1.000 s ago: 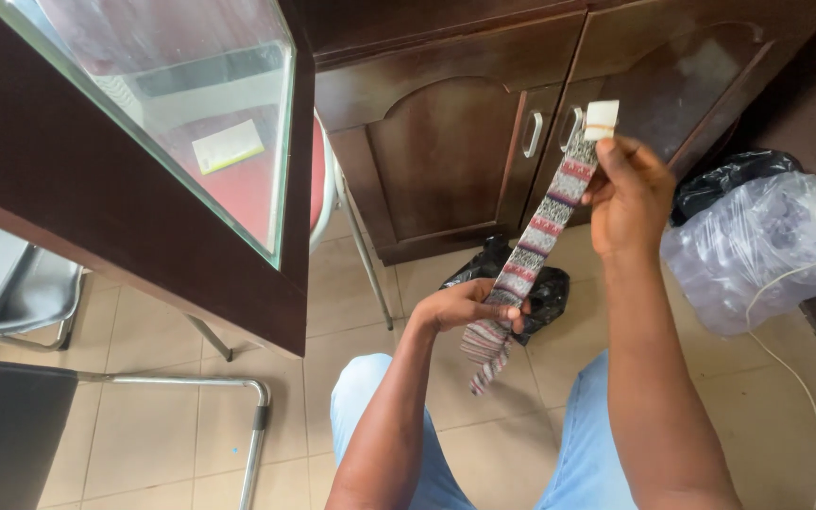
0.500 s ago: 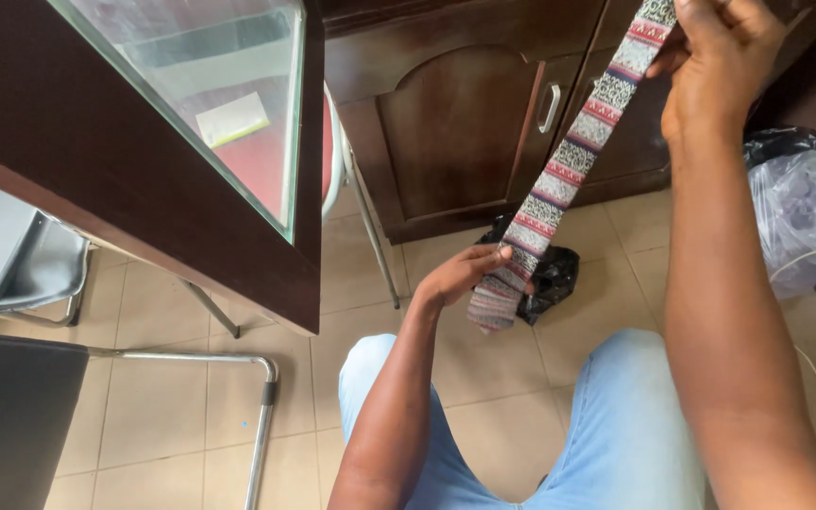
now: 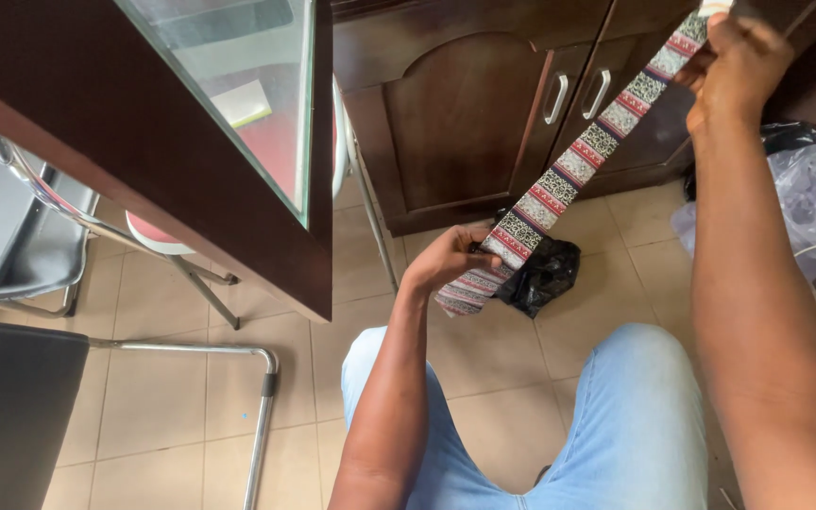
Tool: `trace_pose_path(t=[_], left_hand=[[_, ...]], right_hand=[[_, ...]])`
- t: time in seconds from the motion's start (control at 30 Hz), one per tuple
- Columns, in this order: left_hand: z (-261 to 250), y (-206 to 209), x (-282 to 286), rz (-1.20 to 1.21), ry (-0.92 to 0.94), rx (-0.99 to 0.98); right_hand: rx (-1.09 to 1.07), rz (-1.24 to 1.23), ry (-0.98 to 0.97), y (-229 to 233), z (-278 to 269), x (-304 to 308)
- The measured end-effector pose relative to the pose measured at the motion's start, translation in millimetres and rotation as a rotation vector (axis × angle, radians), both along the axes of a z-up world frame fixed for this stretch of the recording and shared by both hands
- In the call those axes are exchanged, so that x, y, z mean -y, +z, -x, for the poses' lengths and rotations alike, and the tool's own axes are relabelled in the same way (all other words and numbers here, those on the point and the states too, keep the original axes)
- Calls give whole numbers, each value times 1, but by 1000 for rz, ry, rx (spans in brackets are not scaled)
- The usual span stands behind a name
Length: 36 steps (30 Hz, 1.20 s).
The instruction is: Packing various items into a plastic bag and storing them in a cabinet.
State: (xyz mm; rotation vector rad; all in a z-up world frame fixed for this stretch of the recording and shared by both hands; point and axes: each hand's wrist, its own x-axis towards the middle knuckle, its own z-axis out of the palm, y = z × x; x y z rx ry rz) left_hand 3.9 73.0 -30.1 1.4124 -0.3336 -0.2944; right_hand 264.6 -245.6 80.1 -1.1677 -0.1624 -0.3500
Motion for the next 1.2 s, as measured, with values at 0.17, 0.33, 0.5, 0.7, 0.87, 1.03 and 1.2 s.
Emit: trace_pose_path(t=[0.17,0.33,0.5,0.7,0.87,1.03,1.2], left_hand=[[4,12,0,120,42,45],[18,51,6,295,140,59],[20,58,19,148,380,279],[15,64,31,268,462,256],[-1,40,34,364,567,135],[-2,39,30,410,663,80],[3,43,28,402,657,20]], right_hand=[[-224,11,-36,-73,-22,21],[-495,10,-61,-169,-17,32],[-693,353,-2,-224,25,23],[-342,1014,-35,-208,73,-8],[-154,436,640,-93,155,-74],[-57,342,999,-93,193,-118],[-76,721,793,-118,199,-131]])
